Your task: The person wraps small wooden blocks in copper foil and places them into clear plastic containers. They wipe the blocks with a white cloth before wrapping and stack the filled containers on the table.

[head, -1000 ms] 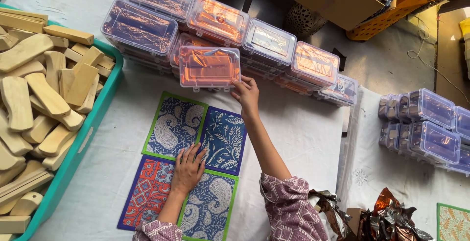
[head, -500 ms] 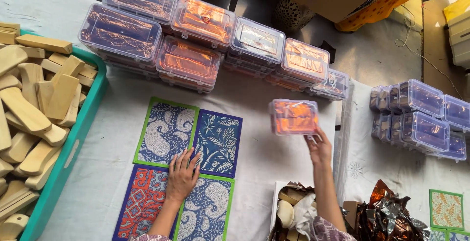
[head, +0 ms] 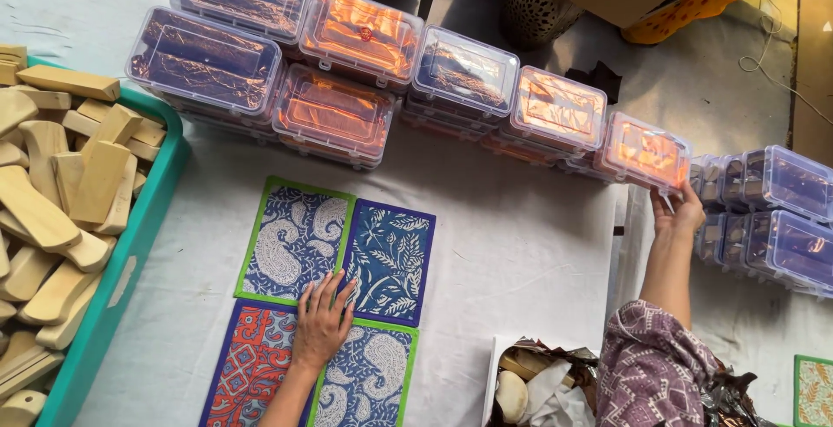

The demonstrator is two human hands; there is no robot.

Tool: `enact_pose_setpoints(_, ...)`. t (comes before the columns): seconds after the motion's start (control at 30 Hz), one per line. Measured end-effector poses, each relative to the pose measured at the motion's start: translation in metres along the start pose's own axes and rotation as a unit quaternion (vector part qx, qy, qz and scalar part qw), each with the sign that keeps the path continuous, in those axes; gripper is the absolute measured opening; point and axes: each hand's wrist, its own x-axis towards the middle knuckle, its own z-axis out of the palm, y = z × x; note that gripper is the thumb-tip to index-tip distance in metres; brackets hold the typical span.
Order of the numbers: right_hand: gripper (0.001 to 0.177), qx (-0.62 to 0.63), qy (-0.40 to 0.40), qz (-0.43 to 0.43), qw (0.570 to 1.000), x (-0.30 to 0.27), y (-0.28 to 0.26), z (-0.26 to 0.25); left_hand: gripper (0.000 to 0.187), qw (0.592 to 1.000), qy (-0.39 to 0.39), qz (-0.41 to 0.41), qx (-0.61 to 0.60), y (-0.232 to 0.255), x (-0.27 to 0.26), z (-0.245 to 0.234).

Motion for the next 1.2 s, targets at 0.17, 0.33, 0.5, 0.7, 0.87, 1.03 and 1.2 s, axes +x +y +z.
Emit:
enact_pose_setpoints(0.17,0.037,-0.110,-0.007,0.041,0.993,0.016,0.022,0.018,0.052,1.000,-0.007,-0.003,0.003,0.000,0.000,0.001)
enact_pose_setpoints(0.33,0.036,-0.213,-0.019,0.017,0.977,0.046,0.046,0.008,0.052,1.000,-0.018,-0.008,0.006,0.000,-0.001,0.002)
enact_pose_setpoints(0.5,0.044,-0.232,-0.028,-0.026,0.972,-0.009,0.038,0.035,0.052,1.000,-0.014,-0.004,0.007,0.000,-0.001,0.002)
enact_pose_setpoints(0.7,0.063,-0.032,0.157,-0.116,0.980,-0.048,0.082,0.055,0.052,1.000,-0.011,-0.002,0.001,-0.002,-0.002,0.003)
enact_pose_setpoints(0.87,0.050,-0.089,-0.101,-0.049,0.990,-0.263,0.189,0.174,0.052,1.000,0.000,0.000,-0.002,0.001,-0.001,0.003)
enact_pose_setpoints(1.03,0.082,-0.229,-0.319,0.059,0.918,-0.404,0.253,0.301,0.050,1.000,0.016,0.005,-0.002,-0.001,-0.003,0.004)
enact_pose_setpoints(1.2,0.077,-0.292,-0.284,0.042,0.912,-0.451,0.245,0.345,0.049,1.000,0.024,0.003,-0.014,-0.002,-0.002,0.005)
